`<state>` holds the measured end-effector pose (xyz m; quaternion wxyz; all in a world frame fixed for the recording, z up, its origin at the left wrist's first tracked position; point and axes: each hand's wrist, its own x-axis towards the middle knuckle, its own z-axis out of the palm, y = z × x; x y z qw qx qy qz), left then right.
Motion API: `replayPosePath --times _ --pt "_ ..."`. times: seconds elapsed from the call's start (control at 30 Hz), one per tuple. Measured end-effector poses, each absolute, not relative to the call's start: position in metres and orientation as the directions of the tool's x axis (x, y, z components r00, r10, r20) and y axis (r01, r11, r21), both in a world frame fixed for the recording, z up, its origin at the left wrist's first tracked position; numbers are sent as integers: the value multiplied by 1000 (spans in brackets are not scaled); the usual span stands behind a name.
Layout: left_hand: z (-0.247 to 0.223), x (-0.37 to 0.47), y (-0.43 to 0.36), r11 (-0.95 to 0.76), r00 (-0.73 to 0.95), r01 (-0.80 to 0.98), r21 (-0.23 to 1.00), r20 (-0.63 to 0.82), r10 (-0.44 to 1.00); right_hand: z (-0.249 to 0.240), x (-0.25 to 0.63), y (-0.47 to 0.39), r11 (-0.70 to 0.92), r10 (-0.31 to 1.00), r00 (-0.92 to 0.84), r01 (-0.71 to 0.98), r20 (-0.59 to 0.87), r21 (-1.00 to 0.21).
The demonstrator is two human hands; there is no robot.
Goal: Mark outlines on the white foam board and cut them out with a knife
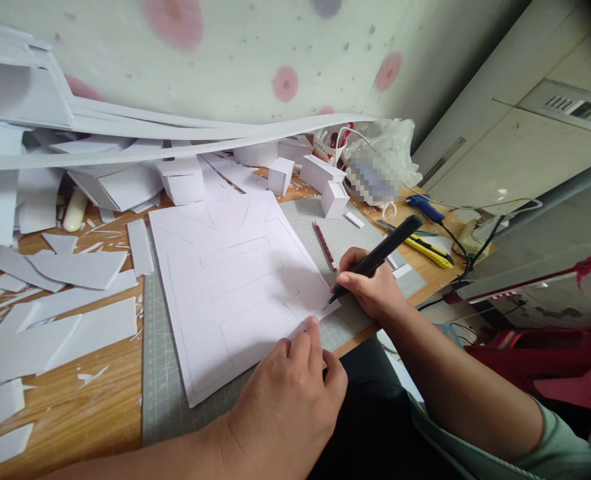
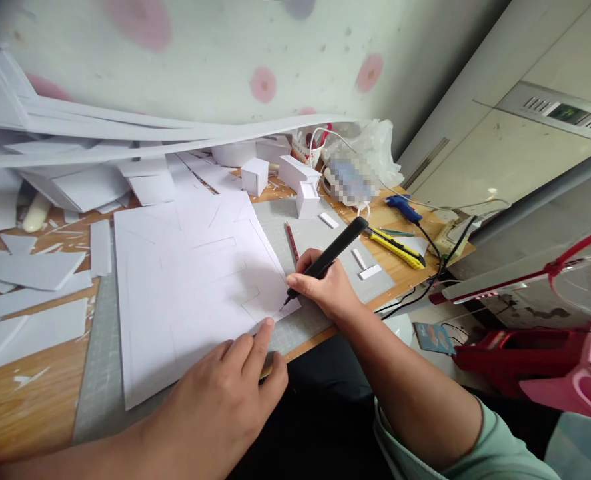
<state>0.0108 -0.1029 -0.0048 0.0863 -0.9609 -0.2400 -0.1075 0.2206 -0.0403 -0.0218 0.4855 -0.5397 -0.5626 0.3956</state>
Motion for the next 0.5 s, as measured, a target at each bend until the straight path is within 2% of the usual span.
replayPosePath --times 0.2,0.37,0.5 --pt "-5 12 -99 -876 870 469 -115 228 436 -13 210 -47 79 992 64 341 107 -937" --pt "-8 12 -99 -877 868 463 -131 266 419 -21 214 -44 47 990 117 271 82 -962" --pt "-7 12 -99 -885 878 447 -132 253 406 -25 221 -39 46 995 73 218 64 -975"
